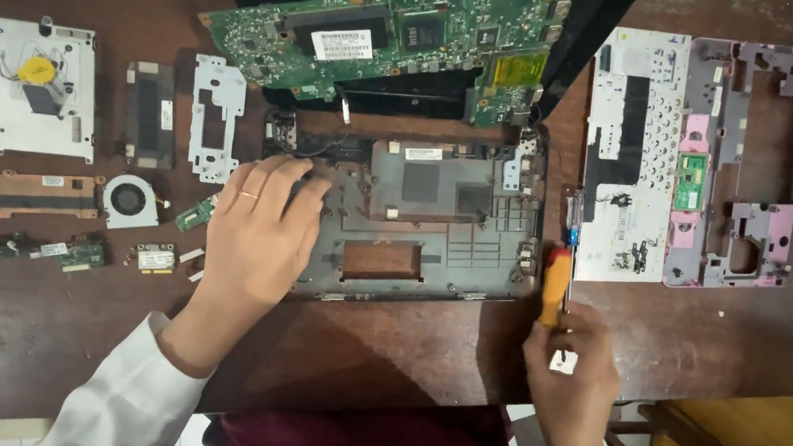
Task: Disassembling a laptop by disconnecting internal cables and removing the motherboard from the chassis.
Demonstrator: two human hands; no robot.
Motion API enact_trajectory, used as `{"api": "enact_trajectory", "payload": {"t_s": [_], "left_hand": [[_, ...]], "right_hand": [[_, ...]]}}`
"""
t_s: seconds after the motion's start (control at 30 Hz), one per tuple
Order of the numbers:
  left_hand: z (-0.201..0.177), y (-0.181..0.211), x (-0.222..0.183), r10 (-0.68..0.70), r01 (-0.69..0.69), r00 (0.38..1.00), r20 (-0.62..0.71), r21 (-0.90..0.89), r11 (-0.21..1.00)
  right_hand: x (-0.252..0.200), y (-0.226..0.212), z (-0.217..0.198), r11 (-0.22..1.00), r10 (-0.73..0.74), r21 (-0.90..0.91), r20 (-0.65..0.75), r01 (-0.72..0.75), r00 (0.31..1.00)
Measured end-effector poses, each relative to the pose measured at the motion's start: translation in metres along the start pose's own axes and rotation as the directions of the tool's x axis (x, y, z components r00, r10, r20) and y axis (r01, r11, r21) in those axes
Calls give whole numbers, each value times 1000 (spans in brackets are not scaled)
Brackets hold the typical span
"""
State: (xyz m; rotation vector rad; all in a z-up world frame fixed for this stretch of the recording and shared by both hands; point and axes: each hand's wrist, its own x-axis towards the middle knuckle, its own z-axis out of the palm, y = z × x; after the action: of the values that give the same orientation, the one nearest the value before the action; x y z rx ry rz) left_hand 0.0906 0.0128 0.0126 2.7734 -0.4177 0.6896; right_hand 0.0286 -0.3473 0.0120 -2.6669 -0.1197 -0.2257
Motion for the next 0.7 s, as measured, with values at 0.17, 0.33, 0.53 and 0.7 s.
{"api": "enact_trajectory", "payload": {"t_s": [0.17, 0.33, 0.53, 0.7], "left_hand": [[1, 1, -1, -2, 2, 1000, -3, 33, 999], [5, 4, -2, 5, 2, 998, -59, 127, 992], [1, 4, 0, 2, 3, 999, -39, 128, 992], [17, -1, -10, 26, -12, 994, -107, 133, 991]], "right_hand": [[18, 2, -2, 987, -161, -1, -83, 161, 984], [34, 8, -2, 928, -367, -126, -134, 351, 921], [38, 24, 1, 915, -386, -144, -45, 377, 921], [51, 13, 1, 917, -373, -163, -34, 363, 927]]}}
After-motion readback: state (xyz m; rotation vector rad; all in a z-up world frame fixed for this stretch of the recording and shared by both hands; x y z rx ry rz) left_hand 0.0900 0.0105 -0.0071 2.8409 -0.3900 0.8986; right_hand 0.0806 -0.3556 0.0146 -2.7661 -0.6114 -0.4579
